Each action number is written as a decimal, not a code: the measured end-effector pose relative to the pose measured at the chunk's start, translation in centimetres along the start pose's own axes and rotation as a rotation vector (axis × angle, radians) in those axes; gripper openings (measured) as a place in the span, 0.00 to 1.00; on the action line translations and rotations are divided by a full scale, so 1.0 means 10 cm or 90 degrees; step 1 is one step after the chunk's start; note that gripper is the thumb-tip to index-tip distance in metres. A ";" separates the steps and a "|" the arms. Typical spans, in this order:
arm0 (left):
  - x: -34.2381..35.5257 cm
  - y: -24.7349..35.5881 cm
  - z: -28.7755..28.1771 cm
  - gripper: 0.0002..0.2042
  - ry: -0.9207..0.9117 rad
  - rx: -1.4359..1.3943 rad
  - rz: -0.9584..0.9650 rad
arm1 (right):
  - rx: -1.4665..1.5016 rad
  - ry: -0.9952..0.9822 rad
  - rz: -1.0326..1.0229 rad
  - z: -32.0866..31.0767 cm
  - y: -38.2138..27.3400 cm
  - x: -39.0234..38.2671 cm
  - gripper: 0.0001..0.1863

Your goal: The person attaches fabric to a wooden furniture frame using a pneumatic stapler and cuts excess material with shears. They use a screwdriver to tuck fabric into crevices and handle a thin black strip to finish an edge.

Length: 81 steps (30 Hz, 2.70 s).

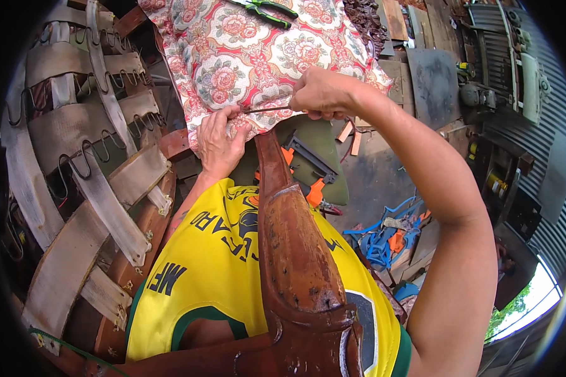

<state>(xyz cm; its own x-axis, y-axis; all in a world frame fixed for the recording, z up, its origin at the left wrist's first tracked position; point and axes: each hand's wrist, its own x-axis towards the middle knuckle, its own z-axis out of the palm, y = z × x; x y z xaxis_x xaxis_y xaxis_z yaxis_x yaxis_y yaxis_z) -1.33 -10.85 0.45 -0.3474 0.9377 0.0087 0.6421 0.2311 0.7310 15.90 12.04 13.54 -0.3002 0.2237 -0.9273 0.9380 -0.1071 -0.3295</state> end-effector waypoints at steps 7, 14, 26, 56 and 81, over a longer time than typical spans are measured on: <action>-0.04 -0.02 -0.03 0.25 -0.086 0.167 0.117 | -0.299 0.169 -0.123 0.36 -0.06 -0.14 0.16; -0.09 -0.06 0.00 0.25 -0.104 0.161 0.124 | -0.503 0.242 -0.240 0.62 -0.09 -0.37 0.12; -0.17 -0.12 -0.03 0.12 -0.001 0.052 0.148 | -0.120 0.089 -0.117 0.29 0.07 -0.35 0.21; -0.20 -0.13 -0.01 0.11 -0.007 0.079 0.162 | -0.110 -0.020 -0.020 0.17 -0.05 -0.14 0.18; -0.23 -0.16 -0.02 0.18 -0.005 0.141 0.157 | -0.364 0.052 -0.221 -0.07 -0.07 -0.11 0.23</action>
<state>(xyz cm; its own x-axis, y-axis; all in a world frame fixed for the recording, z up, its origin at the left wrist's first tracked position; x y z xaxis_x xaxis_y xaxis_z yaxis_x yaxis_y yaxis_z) -1.70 -13.46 -0.62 -0.1580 0.9741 0.1619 0.8397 0.0463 0.5411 15.66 12.60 14.90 -0.6082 0.2275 -0.7605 0.7401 0.5088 -0.4397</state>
